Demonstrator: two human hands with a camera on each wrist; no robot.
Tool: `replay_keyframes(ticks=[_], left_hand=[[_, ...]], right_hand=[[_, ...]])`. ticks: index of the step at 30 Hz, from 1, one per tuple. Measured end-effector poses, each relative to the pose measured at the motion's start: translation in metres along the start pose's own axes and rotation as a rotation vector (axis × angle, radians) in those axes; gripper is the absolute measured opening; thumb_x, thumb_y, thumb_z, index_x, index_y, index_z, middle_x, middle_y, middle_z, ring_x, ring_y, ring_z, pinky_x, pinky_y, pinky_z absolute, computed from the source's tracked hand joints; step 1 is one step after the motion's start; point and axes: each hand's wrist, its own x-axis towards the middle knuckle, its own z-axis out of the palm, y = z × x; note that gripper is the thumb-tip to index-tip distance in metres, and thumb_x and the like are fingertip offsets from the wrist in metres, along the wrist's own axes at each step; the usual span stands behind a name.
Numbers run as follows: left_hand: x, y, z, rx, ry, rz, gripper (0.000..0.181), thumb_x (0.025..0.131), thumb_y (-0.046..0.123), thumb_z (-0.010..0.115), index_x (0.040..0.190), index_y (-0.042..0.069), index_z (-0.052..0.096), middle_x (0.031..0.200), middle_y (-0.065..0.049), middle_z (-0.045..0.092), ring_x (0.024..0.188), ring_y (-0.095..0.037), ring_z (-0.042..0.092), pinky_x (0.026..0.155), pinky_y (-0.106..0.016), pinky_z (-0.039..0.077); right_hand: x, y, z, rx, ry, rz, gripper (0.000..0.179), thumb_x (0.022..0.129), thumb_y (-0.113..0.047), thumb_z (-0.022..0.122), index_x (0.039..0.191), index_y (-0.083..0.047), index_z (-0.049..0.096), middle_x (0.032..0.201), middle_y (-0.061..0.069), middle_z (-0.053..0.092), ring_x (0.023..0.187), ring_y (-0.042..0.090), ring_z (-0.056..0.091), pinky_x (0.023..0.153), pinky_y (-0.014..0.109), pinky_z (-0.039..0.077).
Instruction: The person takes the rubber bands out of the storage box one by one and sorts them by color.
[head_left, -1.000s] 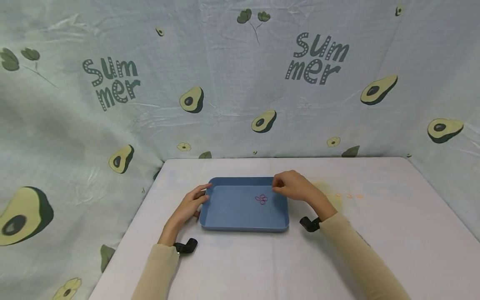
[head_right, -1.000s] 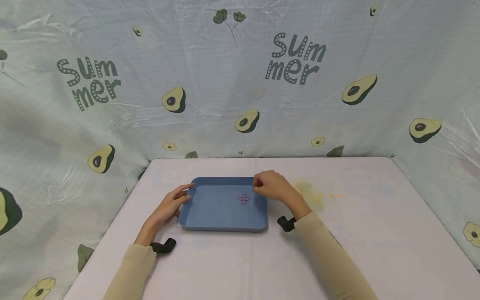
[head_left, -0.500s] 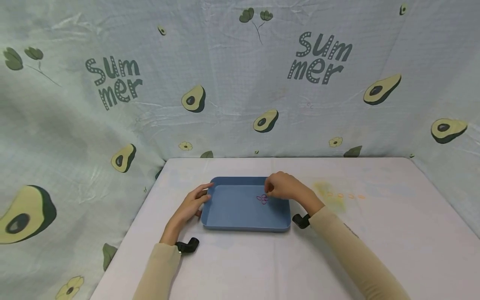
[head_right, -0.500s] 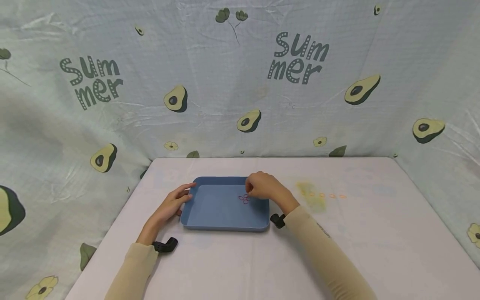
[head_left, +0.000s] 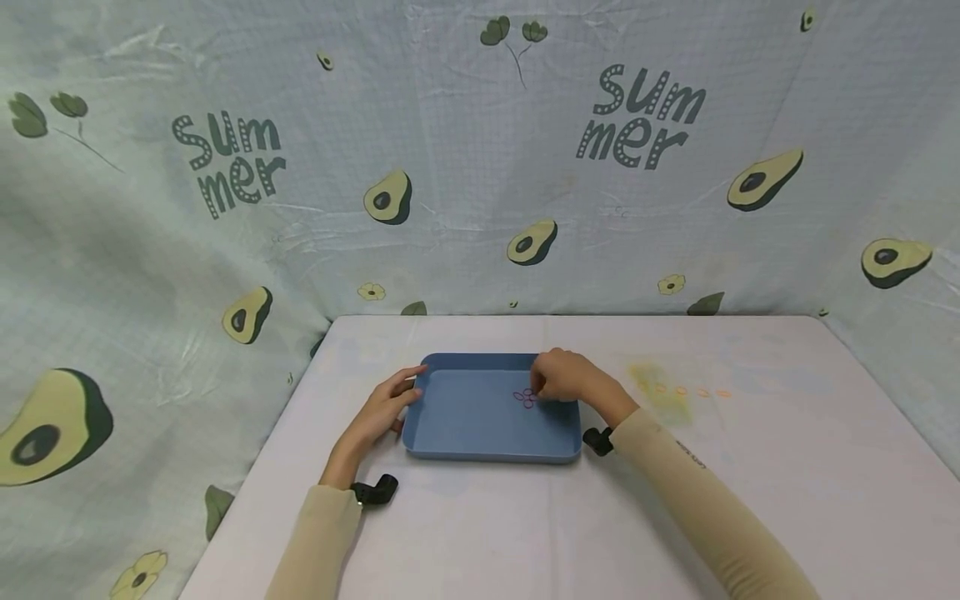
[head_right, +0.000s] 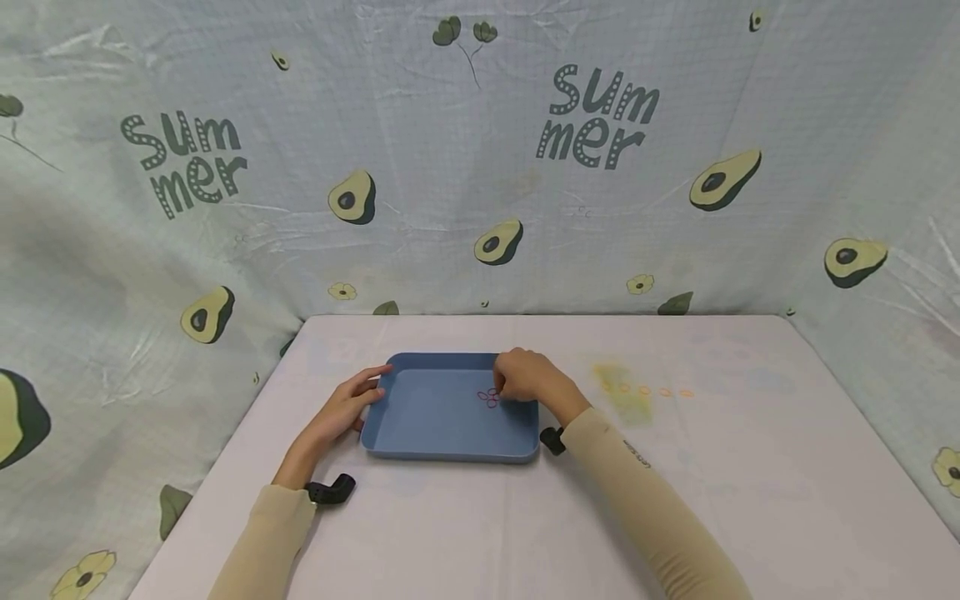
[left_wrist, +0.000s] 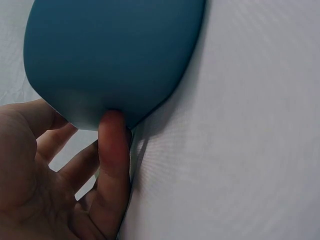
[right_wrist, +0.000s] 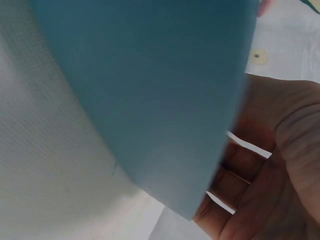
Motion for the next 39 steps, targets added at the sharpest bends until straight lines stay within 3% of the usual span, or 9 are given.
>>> replay_keyframes(ticks=[23, 39], left_hand=[[0.0001, 0.0002, 0.0006, 0.024, 0.009, -0.007, 0.050, 0.107, 0.023, 0.055, 0.156, 0.027, 0.047, 0.161, -0.022, 0.043, 0.139, -0.042, 0.051, 0.058, -0.035, 0.053], [0.0008, 0.0017, -0.0007, -0.002, -0.008, 0.001, 0.051, 0.107, 0.023, 0.054, 0.157, 0.025, 0.045, 0.163, -0.022, 0.040, 0.142, -0.044, 0.048, 0.063, -0.036, 0.057]], right_hand=[[0.0040, 0.0016, 0.0107, -0.002, 0.040, 0.007, 0.005, 0.090, -0.015, 0.079, 0.088, -0.010, 0.079, 0.083, -0.001, 0.071, 0.072, 0.015, 0.060, 0.066, 0.031, 0.051], [0.0030, 0.0051, 0.0101, -0.023, 0.037, -0.054, 0.010, 0.093, -0.011, 0.072, 0.084, -0.013, 0.077, 0.078, -0.001, 0.069, 0.065, 0.014, 0.057, 0.061, 0.029, 0.047]])
